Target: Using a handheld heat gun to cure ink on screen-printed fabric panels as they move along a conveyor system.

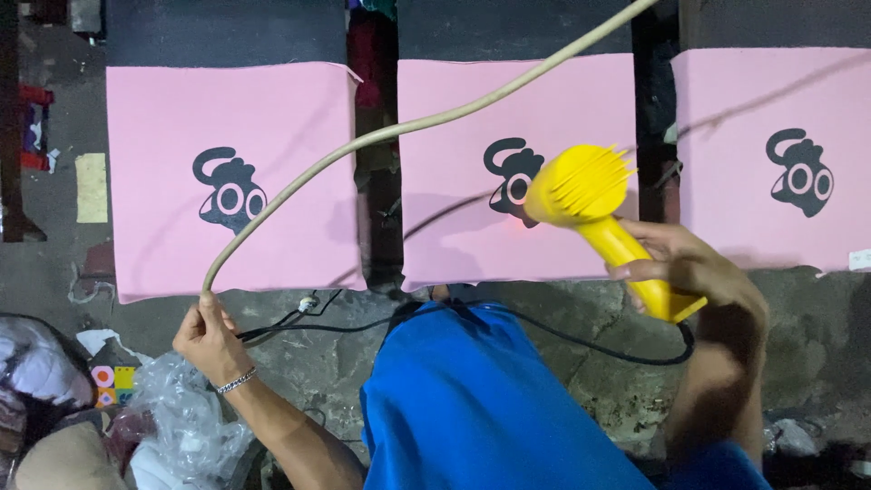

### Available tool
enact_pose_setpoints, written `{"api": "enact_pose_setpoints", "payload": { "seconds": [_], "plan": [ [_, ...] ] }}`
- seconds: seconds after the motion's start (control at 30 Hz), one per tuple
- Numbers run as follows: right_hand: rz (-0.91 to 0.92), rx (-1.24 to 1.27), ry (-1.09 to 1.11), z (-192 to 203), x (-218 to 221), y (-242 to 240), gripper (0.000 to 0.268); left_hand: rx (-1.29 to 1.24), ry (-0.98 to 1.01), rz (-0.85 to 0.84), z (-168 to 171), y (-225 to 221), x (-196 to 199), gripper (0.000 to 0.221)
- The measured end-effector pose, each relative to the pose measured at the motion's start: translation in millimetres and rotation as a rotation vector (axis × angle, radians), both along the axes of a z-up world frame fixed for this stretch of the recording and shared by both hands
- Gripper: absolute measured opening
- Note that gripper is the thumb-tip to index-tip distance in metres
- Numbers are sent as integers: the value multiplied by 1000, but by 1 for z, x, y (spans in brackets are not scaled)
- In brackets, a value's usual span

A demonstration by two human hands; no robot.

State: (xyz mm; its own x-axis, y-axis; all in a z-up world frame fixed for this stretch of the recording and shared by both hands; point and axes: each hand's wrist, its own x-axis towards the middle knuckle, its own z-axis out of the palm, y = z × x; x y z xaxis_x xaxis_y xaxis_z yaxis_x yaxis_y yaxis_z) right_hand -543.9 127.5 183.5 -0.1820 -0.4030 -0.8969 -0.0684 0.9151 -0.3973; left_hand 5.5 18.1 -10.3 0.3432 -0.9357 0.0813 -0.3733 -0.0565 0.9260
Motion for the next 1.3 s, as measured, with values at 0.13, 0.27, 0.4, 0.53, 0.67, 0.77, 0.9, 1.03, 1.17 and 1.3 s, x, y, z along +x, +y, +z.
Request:
{"api": "enact_pose_setpoints", "payload": {
  "seconds": [0.13, 0.27, 0.4, 0.53, 0.67, 0.77, 0.9, 1.03, 1.17, 1.3],
  "plan": [
    [313, -725, -75, -5, -20, 27, 54, -12, -21, 21, 6, 1, -7, 62],
    [-66, -53, -44, -16, -12, 19, 81, -12, -46, 22, -2, 5, -7, 53],
    [168, -169, -107, -51, -6, -11, 76, -16, -66, 21, 14, 7, -16, 60],
    [96, -502, -331, -66, -1, -18, 69, -61, -6, 43, 4, 15, 6, 55],
    [53, -292, -114, -31, 7, -20, 80, -8, -32, 62, 14, 16, 20, 53],
    [105, -61, 239, -16, 25, -35, 80, 8, -21, 105, 9, 4, 45, 51],
    [-123, -399, -76, -32, 74, -38, 56, -26, -59, 120, 12, -25, 85, 54],
    [-69, -406, -211, -72, 145, -75, 64, -44, 2, 72, 18, -63, 148, 55],
    [122, -448, -419, -56, 270, -130, 49, 4, -49, 177, -12, -86, 260, 42],
    [105, -374, -316, -38, 353, -177, 57, -6, 17, 301, -1, -105, 336, 41]
  ]
}}
